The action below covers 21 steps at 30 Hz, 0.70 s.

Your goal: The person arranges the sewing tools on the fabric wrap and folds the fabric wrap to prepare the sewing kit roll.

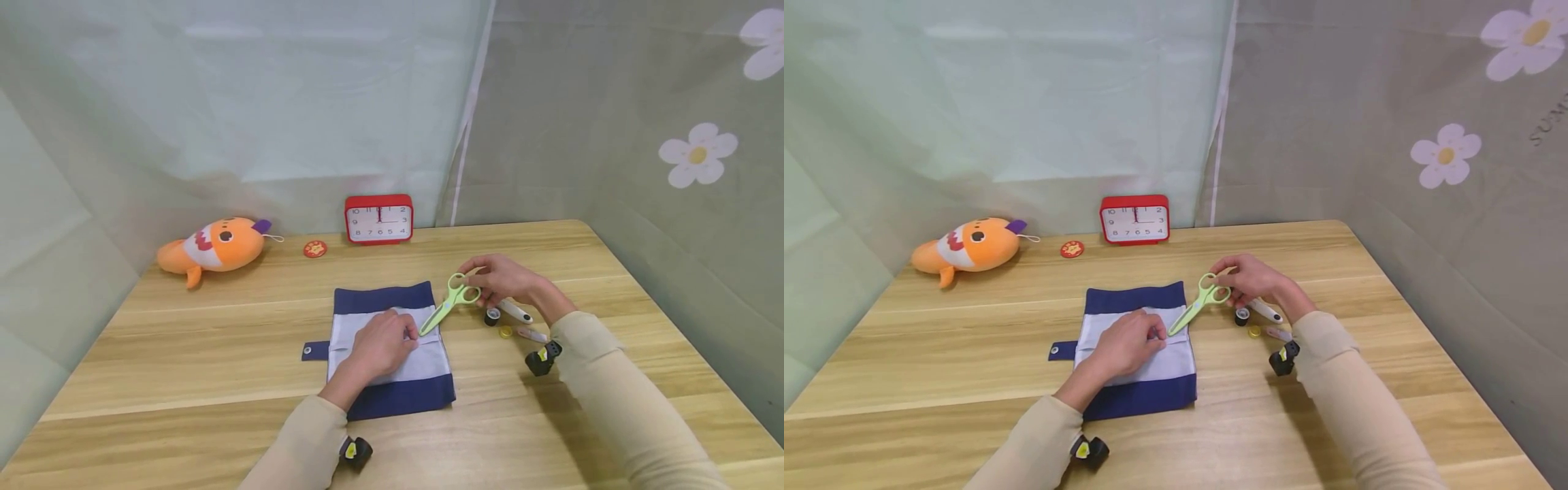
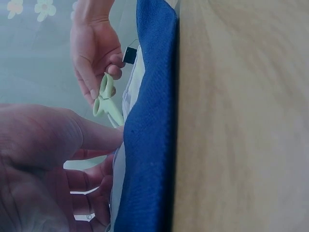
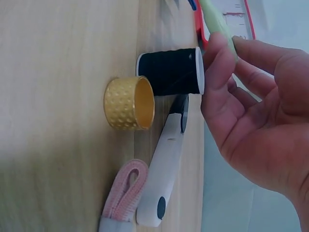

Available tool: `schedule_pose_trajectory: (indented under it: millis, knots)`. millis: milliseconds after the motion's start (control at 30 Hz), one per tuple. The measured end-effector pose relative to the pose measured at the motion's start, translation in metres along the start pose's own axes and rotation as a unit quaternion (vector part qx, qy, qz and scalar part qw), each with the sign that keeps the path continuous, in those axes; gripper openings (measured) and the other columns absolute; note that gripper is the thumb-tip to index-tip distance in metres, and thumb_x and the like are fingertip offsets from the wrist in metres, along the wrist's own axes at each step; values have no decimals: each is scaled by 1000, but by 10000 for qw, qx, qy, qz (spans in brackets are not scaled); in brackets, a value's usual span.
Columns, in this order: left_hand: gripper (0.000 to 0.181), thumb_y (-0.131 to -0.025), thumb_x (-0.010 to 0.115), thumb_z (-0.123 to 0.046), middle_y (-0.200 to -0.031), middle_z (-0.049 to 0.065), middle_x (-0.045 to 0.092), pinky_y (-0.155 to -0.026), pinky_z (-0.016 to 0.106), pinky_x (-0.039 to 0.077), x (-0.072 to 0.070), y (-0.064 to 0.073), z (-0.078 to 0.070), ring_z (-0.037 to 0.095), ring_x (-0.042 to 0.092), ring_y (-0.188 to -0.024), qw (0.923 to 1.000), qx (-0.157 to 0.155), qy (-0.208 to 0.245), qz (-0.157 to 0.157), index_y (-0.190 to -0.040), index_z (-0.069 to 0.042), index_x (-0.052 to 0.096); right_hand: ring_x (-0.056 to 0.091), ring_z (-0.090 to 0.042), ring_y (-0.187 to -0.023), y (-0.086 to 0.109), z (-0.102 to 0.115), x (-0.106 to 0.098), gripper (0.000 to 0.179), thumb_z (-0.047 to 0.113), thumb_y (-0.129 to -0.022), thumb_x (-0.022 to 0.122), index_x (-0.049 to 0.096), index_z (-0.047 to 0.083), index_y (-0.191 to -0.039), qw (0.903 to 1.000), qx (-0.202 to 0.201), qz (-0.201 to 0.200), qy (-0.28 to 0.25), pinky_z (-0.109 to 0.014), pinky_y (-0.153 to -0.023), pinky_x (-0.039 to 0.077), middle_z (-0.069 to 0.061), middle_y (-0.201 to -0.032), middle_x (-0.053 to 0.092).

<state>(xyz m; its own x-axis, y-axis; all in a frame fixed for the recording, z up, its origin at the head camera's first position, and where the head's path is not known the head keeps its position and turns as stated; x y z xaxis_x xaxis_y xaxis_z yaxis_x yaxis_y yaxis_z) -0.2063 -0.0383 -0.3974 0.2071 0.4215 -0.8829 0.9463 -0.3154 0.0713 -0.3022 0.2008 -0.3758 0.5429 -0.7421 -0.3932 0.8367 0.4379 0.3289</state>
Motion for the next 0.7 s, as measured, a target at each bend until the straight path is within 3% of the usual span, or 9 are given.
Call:
schedule_pose_trajectory:
  millis: [300, 467, 700]
  knots:
    - [5, -96, 77, -18, -92, -1, 61, -66, 33, 48, 0, 0, -1, 16, 54, -83, 10000, -41, -5, 32, -93, -18, 73, 68, -17, -81, -4, -6, -3, 44, 3, -104, 56, 52, -8, -146, 9993, -272, -23, -245, -28, -72, 59, -16, -108, 72]
    - [6, -96, 77, -18, -92, 0, 61, -67, 34, 49, -1, 0, -2, 16, 55, -85, 10000, -11, -26, 9, -93, -18, 73, 69, -17, -84, -6, -6, -5, 37, 3, -105, 58, 57, -11, -139, 9979, -294, -298, -497, -29, -79, 60, -20, -113, 72]
    - [6, -96, 77, -17, -91, 0, 61, -67, 34, 49, -1, 1, -1, 17, 55, -85, 10000, 21, 17, -17, -92, -18, 73, 71, -21, -87, -10, -1, -6, 29, 5, -103, 62, 68, -9, -128, 9972, -277, -684, -113, -32, -80, 61, -19, -110, 76]
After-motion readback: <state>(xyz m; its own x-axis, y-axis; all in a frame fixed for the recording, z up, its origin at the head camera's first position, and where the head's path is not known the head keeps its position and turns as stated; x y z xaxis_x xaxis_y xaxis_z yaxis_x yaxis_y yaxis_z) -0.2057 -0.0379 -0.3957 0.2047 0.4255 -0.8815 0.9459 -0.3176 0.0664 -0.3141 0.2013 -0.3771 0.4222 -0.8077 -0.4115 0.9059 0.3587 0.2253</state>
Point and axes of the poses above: each hand's wrist, its own y-axis away from the middle knuckle, its own x-axis out of the palm, z = x × y, the point moved 4 cm from there along -y, towards the middle knuckle
